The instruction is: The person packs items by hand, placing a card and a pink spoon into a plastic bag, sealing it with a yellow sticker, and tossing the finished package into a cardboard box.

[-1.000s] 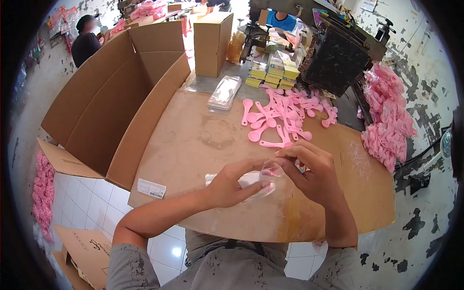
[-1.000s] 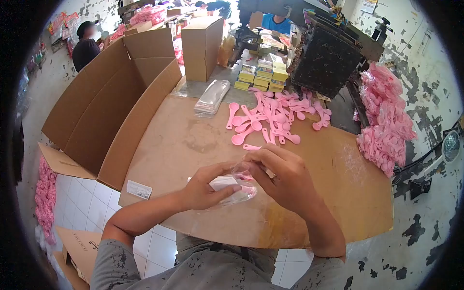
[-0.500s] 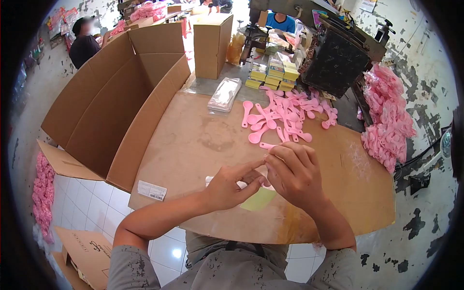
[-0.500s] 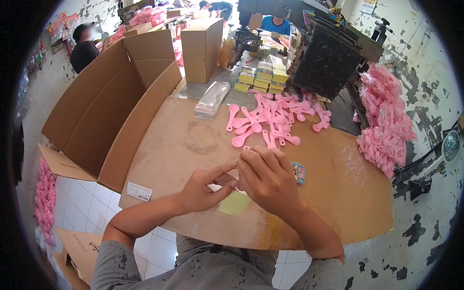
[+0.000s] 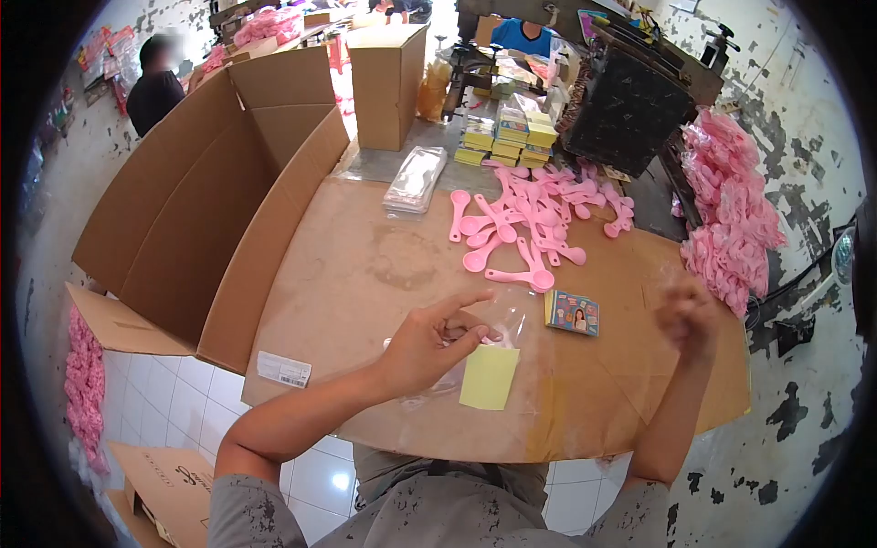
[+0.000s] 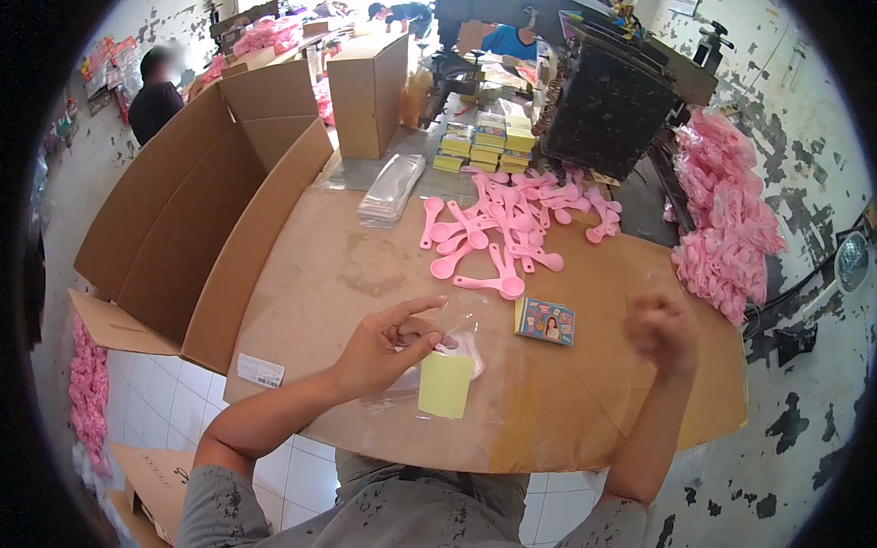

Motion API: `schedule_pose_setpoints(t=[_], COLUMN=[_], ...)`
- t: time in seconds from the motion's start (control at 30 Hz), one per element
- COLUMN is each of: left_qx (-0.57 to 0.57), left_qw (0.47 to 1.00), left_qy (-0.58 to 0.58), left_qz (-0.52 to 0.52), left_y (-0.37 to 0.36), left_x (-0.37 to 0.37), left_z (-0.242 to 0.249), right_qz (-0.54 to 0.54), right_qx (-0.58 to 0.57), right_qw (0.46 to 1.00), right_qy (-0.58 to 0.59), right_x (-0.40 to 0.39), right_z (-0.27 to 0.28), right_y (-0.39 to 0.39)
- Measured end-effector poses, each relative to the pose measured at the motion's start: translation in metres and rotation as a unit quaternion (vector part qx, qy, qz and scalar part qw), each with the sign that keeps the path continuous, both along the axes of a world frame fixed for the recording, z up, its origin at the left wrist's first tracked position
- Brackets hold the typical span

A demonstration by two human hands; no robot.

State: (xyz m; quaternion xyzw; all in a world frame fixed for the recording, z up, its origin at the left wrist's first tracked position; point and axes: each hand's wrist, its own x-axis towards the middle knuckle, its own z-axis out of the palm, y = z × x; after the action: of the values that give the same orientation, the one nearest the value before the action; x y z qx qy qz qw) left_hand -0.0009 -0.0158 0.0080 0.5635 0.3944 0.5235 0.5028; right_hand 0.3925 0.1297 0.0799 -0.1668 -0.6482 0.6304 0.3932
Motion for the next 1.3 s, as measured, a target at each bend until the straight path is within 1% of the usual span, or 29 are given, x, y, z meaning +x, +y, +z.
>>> schedule_pose_setpoints(t=[0.03,0.07,0.1,0.13,0.17,0.2,0.23,0.3,0.37,0.43,0.47,0.53,0.6,0.67,0.77,0.87,0.97,1.07,1.17,1.27,1.3], left_qx=[0.001,0.002,0.0,-0.002,-0.005,-0.011,-0.018,-0.02,-0.02,-0.023,-0.02,-0.017,-0.021,-0.033,-0.039,-0.039,-0.062,-0.086,-0.062,-0.034,-0.023], left_qw=[1.0,1.0,1.0,1.0,1.0,1.0,1.0,1.0,1.0,1.0,1.0,0.999,0.999,0.999,0.998,0.997,0.998,0.996,0.998,0.999,1.0], left_qy=[0.003,0.005,0.005,0.004,0.004,0.007,0.009,0.003,-0.011,-0.018,-0.02,-0.028,-0.035,-0.042,-0.042,-0.065,-0.018,-0.013,-0.032,-0.033,-0.021], left_qz=[-0.003,-0.004,-0.003,-0.001,0.001,-0.001,-0.002,0.003,0.012,0.01,0.01,0.007,0.006,0.007,0.002,0.008,-0.004,-0.005,-0.003,-0.009,-0.005], left_y=[0.0,0.001,0.002,0.002,0.002,0.003,0.003,0.005,0.007,0.006,0.007,0.008,0.007,0.007,0.008,0.008,0.008,0.01,0.012,0.011,0.011], left_x=[-0.001,-0.001,-0.001,0.0,0.001,0.0,-0.001,0.0,0.002,0.004,0.004,0.003,0.003,0.004,0.003,0.003,0.002,0.001,0.001,0.0,-0.001], left_z=[0.0,0.0,0.0,-0.001,-0.001,-0.001,-0.001,-0.002,-0.007,-0.008,-0.008,-0.009,-0.009,-0.007,-0.015,-0.014,-0.011,-0.015,-0.02,-0.024,-0.023], right_qz=[-0.024,-0.108,-0.255,-0.371,-0.44,-0.471,-0.51,-0.525,-0.522,-0.49,-0.469,-0.382,-0.233,-0.105,-0.013,0.012,0.005,-0.005,-0.003,0.011,0.009], right_qx=[-0.011,-0.002,0.02,0.063,0.129,0.237,0.331,0.429,0.438,0.393,0.367,0.222,0.226,0.197,0.161,0.004,-0.041,-0.053,-0.042,-0.045,-0.036], right_qw=[0.999,0.994,0.964,0.9,0.821,0.742,0.634,0.495,0.454,0.618,0.69,0.816,0.883,0.932,0.952,0.978,0.984,0.984,0.992,0.995,0.994], right_qy=[0.038,0.026,-0.074,-0.218,-0.34,-0.414,-0.477,-0.544,-0.575,-0.473,-0.411,-0.373,-0.34,-0.286,-0.26,-0.207,-0.176,-0.171,-0.122,-0.089,-0.104], right_x=[0.035,0.065,0.091,0.112,0.133,0.149,0.157,0.164,0.107,0.058,0.03,-0.039,-0.085,-0.119,-0.149,-0.155,-0.151,-0.147,-0.144,-0.144,-0.143], right_z=[-0.007,-0.017,-0.028,-0.041,-0.058,-0.075,-0.085,-0.09,-0.053,-0.037,-0.03,-0.015,-0.017,-0.023,-0.034,-0.055,-0.063,-0.065,-0.072,-0.068,-0.068], right_y=[0.015,0.031,0.05,0.067,0.078,0.075,0.068,0.064,0.03,0.017,0.01,-0.016,-0.04,-0.053,-0.059,-0.052,-0.046,-0.047,-0.044,-0.045,-0.043])
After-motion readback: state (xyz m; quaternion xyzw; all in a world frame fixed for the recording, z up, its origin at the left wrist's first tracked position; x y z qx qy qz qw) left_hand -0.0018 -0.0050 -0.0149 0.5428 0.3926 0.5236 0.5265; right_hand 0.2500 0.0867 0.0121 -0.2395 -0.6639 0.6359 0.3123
